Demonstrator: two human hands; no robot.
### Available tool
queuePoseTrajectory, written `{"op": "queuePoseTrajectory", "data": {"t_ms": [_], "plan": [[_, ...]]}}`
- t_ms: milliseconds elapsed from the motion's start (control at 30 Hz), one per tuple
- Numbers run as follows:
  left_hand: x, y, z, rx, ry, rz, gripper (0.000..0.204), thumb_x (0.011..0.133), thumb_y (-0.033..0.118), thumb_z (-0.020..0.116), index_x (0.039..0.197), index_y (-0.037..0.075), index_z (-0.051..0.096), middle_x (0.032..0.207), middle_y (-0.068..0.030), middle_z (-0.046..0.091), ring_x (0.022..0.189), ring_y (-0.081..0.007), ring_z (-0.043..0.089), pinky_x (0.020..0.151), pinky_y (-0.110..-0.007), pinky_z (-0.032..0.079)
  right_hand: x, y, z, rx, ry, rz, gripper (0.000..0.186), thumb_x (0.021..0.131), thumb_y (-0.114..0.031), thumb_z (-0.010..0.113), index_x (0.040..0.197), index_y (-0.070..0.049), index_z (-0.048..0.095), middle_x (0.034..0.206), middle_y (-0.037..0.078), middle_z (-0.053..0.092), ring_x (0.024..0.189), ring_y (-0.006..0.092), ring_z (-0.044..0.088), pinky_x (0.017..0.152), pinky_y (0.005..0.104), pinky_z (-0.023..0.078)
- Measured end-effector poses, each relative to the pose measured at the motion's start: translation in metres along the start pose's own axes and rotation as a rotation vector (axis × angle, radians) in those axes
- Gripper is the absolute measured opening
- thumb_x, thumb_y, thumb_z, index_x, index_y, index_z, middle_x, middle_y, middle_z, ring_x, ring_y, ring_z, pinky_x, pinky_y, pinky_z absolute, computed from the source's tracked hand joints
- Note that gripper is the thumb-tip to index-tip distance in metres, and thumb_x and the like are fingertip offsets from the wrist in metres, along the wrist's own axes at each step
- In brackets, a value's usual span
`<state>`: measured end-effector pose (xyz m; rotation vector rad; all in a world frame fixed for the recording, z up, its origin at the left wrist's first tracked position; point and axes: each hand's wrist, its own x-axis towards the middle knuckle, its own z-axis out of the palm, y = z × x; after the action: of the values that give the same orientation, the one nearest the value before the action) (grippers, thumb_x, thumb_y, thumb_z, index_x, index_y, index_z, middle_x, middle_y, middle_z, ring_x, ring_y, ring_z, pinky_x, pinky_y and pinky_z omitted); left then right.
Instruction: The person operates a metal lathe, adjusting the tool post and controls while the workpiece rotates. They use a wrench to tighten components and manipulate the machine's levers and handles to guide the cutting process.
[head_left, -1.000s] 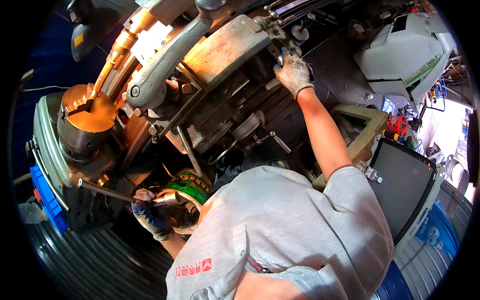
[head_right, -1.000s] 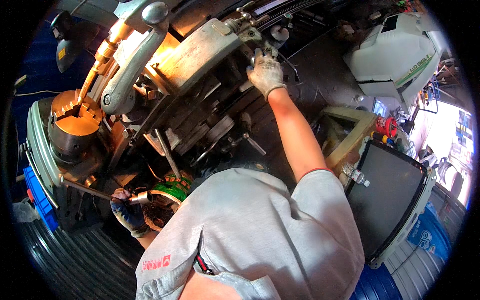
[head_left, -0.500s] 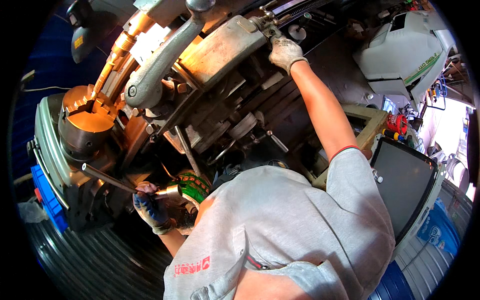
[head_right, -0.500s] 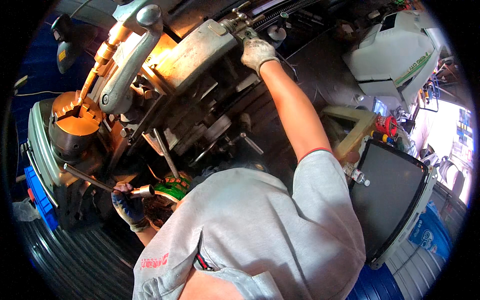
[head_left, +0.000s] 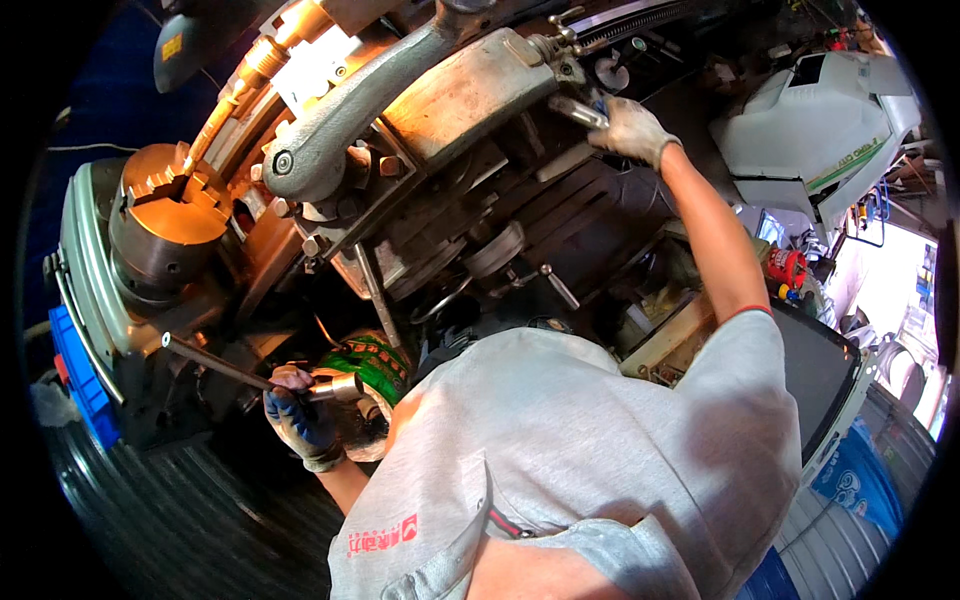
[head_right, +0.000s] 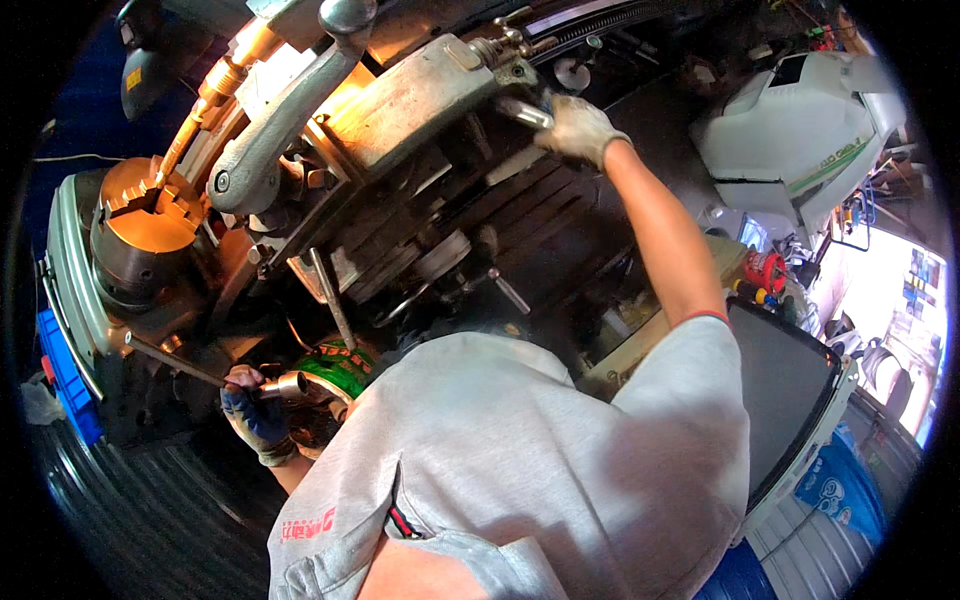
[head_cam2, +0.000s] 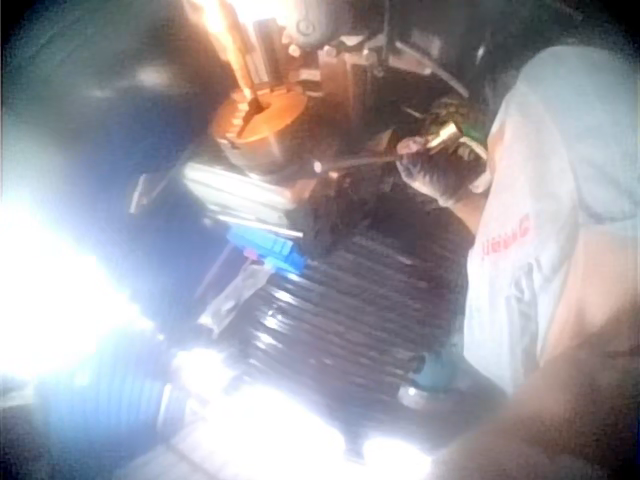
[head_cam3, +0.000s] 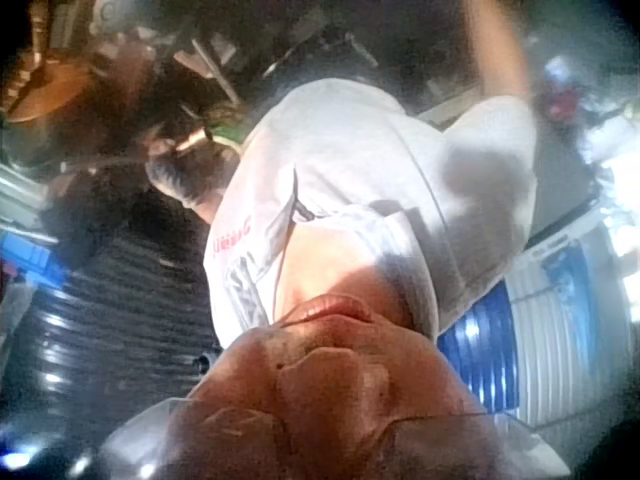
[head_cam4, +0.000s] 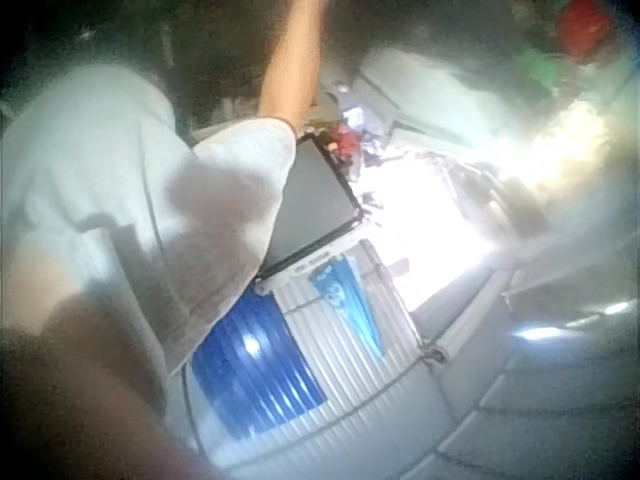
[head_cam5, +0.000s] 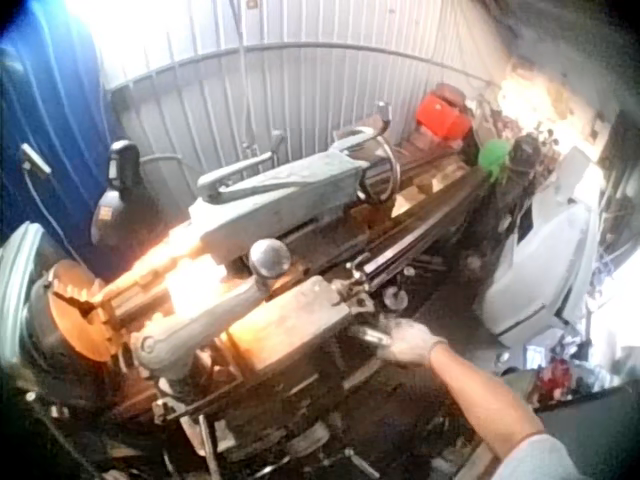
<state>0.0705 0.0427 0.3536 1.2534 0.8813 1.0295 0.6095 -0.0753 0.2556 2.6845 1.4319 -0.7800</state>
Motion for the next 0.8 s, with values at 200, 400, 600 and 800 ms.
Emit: {"op": "queuePoseTrajectory", "data": {"t_ms": [200, 400, 600, 800], "plan": [[0.003, -0.009, -0.003, -0.053, -0.008, -0.105, 0.024, 0.095, 0.027, 0.050, 0.085, 0.005, 0.050, 0.084, -0.0050, 0.044, 0.082, -0.0171, 0.044, 0.078, -0.032, 0.038, -0.022, 0.008, -0.005, -0.405, 0.169, -0.500, 0.042, 0.070, -0.017, 0.066, 0.110, -0.008, 0.056, 0.113, 0.012, 0.056, 0.112, 0.0288, 0.052, 0.096, 0.0412, 0.041], [-0.004, -0.010, 0.001, -0.048, -0.024, -0.103, 0.025, 0.096, 0.027, 0.049, 0.084, 0.005, 0.050, 0.084, -0.0044, 0.045, 0.081, -0.0168, 0.044, 0.077, -0.031, 0.038, 0.015, 0.012, -0.006, -0.751, 0.122, -0.884, 0.035, 0.078, -0.021, 0.055, 0.112, -0.017, 0.058, 0.121, 0.006, 0.054, 0.122, 0.0253, 0.045, 0.103, 0.0462, 0.033], [-0.012, -0.008, 0.013, -0.123, 0.046, -0.110, 0.025, 0.095, 0.026, 0.051, 0.086, 0.002, 0.052, 0.081, -0.0046, 0.049, 0.077, -0.0161, 0.046, 0.075, -0.030, 0.040, 0.039, 0.028, 0.005, -0.700, 0.296, -0.833, 0.037, 0.077, -0.023, 0.056, 0.113, -0.026, 0.060, 0.129, 0.009, 0.050, 0.127, 0.0265, 0.041, 0.106, 0.0470, 0.030], [-0.013, -0.010, 0.017, -0.116, 0.046, -0.111, 0.026, 0.095, 0.026, 0.051, 0.085, 0.002, 0.052, 0.082, -0.0052, 0.049, 0.078, -0.0164, 0.047, 0.076, -0.031, 0.040, 0.001, 0.002, 0.026, 0.279, 0.459, -0.217, 0.060, 0.084, -0.035, 0.057, 0.132, -0.001, 0.042, 0.129, 0.024, 0.047, 0.119, 0.0446, 0.044, 0.100, 0.0428, 0.037]]}}
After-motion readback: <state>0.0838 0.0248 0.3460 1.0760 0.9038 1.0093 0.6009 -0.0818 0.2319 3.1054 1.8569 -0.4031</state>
